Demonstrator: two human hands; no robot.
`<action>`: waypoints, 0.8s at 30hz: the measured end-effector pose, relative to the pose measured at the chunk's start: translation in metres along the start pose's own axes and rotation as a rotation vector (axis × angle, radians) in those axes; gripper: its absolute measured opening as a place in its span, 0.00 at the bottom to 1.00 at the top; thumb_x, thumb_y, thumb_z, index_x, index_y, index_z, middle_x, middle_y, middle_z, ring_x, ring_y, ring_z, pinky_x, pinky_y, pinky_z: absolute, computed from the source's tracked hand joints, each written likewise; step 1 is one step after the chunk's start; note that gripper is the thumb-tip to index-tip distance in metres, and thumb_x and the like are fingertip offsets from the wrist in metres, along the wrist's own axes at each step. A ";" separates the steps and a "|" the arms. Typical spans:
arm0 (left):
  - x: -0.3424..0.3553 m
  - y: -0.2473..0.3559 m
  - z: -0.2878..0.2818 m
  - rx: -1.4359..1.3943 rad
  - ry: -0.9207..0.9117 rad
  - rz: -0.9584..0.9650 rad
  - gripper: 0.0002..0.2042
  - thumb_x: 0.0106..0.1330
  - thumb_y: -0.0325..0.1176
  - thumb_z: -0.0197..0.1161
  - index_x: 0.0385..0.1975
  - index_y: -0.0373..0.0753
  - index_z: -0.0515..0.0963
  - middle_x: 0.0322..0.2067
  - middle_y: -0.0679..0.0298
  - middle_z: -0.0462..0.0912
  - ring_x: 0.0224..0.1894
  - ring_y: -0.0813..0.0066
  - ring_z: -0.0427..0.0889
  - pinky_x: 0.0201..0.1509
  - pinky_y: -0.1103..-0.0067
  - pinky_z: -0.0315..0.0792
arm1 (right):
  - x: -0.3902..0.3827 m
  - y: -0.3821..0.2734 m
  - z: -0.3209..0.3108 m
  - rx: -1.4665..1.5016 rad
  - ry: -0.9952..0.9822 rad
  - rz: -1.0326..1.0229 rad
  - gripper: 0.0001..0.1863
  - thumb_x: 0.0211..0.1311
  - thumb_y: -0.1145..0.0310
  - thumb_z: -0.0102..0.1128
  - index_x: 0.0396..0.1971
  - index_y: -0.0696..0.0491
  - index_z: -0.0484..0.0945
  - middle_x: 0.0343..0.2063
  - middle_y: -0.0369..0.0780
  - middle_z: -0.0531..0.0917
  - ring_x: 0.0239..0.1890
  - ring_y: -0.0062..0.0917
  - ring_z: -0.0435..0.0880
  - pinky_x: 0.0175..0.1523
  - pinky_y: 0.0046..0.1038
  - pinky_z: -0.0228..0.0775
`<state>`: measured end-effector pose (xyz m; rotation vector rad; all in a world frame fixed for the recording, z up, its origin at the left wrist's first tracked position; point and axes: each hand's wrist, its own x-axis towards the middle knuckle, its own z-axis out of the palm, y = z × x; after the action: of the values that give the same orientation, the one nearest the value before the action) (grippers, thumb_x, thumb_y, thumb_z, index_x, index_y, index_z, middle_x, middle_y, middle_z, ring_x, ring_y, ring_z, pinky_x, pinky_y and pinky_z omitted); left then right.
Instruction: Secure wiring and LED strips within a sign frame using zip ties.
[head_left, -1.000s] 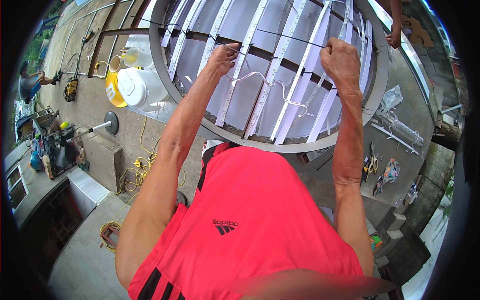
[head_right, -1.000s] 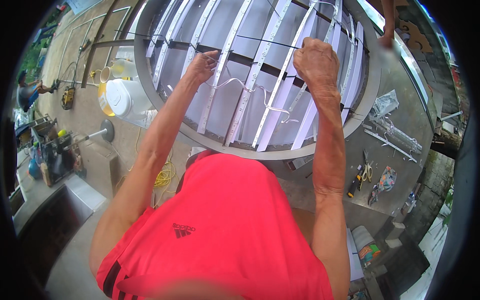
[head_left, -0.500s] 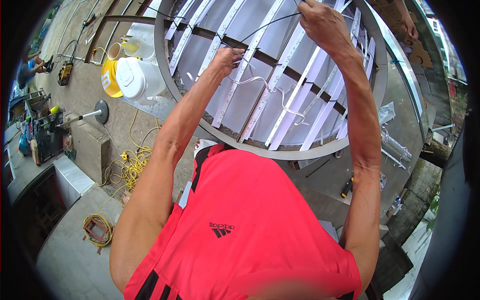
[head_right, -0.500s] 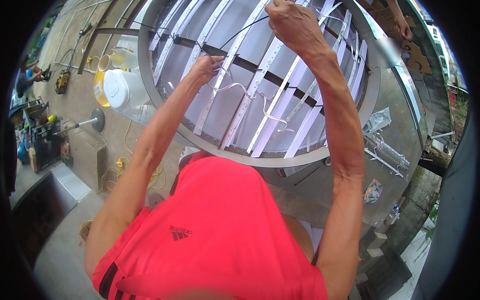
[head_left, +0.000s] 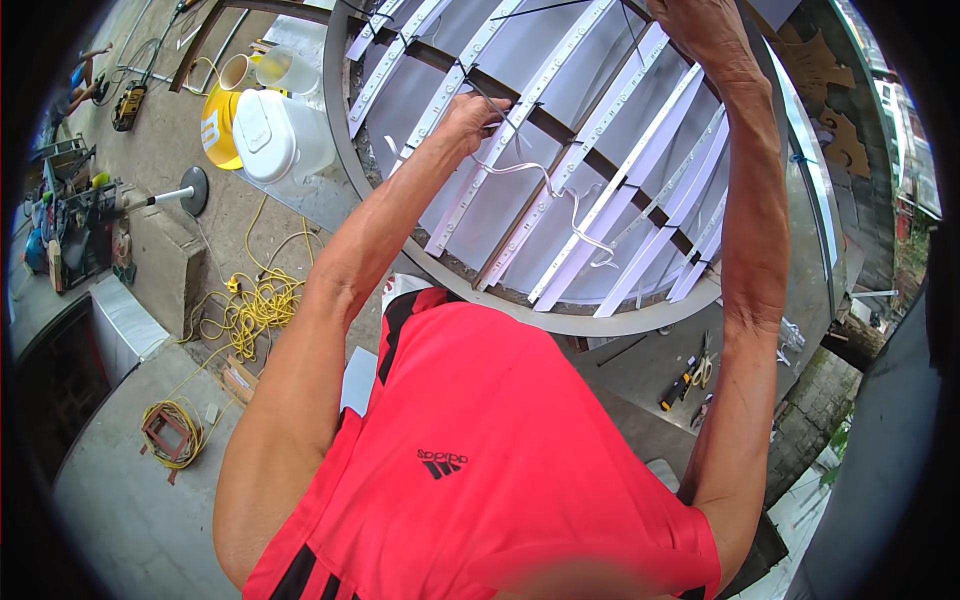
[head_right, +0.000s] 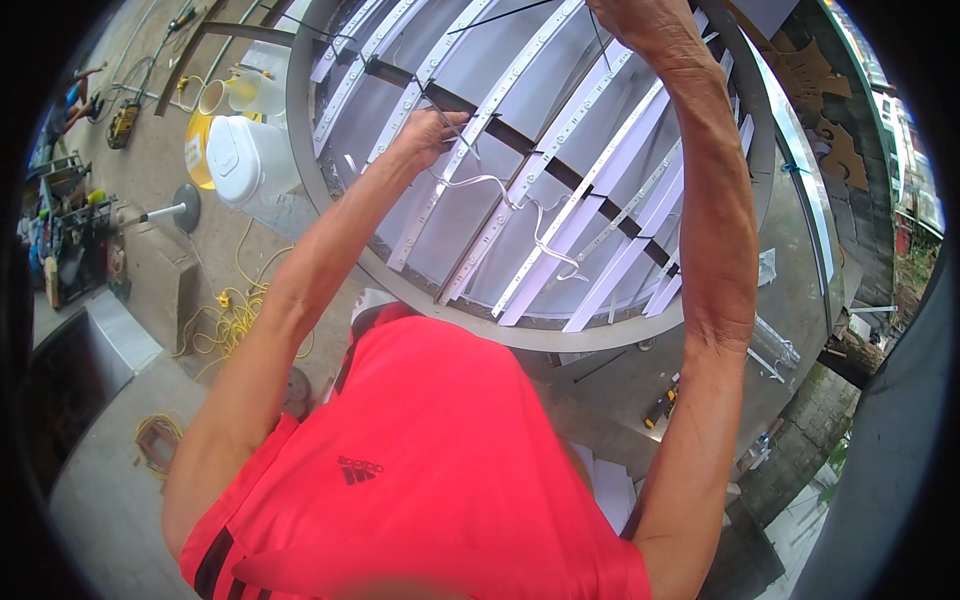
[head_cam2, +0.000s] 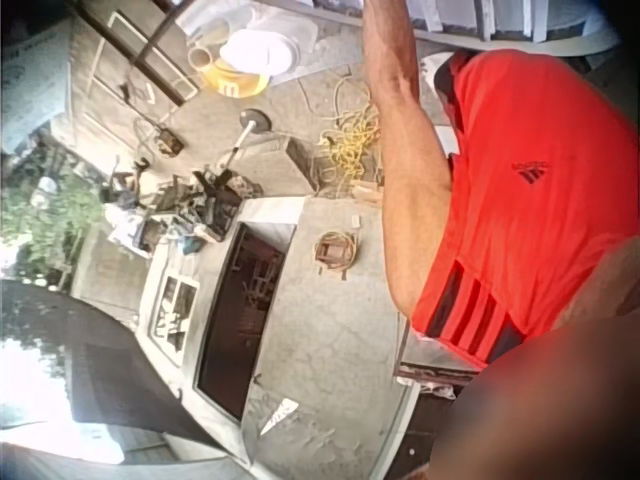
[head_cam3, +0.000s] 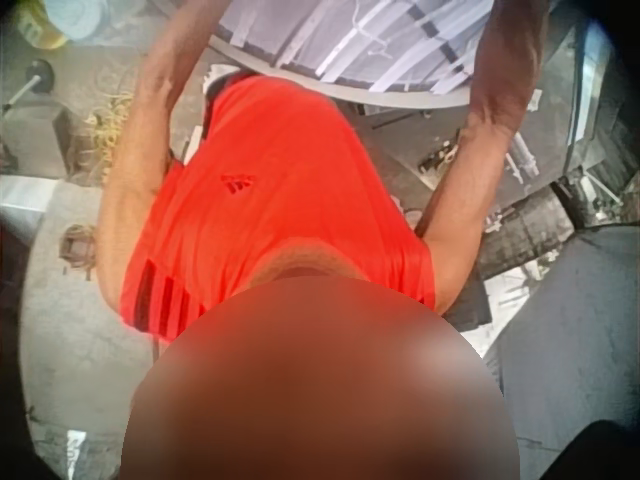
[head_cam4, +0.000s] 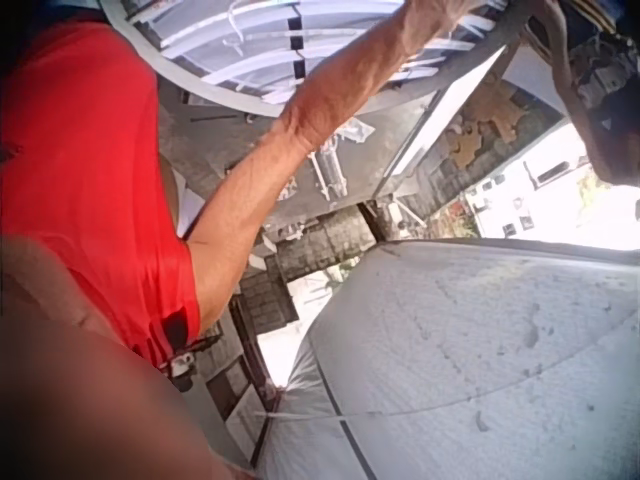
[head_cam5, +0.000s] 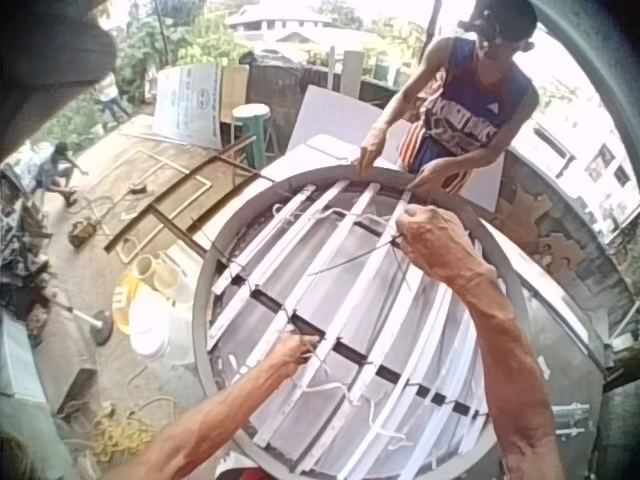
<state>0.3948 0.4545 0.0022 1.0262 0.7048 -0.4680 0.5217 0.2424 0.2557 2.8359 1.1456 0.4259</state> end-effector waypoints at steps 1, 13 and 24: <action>0.000 0.000 0.000 0.002 0.004 0.002 0.10 0.57 0.26 0.67 0.37 0.31 0.78 0.34 0.57 0.83 0.38 0.67 0.82 0.46 0.66 0.73 | 0.001 0.001 -0.004 -0.003 -0.022 -0.039 0.06 0.55 0.71 0.58 0.27 0.58 0.77 0.29 0.45 0.80 0.35 0.40 0.83 0.43 0.37 0.76; 0.006 -0.008 0.003 0.027 0.046 0.027 0.10 0.56 0.27 0.68 0.37 0.31 0.79 0.30 0.58 0.82 0.32 0.68 0.80 0.42 0.68 0.71 | 0.011 0.007 -0.031 0.089 -0.072 -0.128 0.05 0.56 0.74 0.54 0.24 0.58 0.75 0.28 0.44 0.79 0.31 0.38 0.81 0.38 0.38 0.73; 0.003 0.010 0.001 -0.004 -0.115 -0.122 0.18 0.55 0.29 0.66 0.47 0.38 0.78 0.40 0.61 0.79 0.44 0.68 0.77 0.52 0.67 0.65 | 0.051 -0.014 0.071 0.100 -0.045 -0.382 0.03 0.52 0.73 0.56 0.23 0.55 0.78 0.29 0.42 0.77 0.37 0.36 0.81 0.42 0.35 0.73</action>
<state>0.4038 0.4580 0.0059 0.9476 0.6671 -0.6264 0.5670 0.2914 0.1972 2.5957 1.6928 0.2837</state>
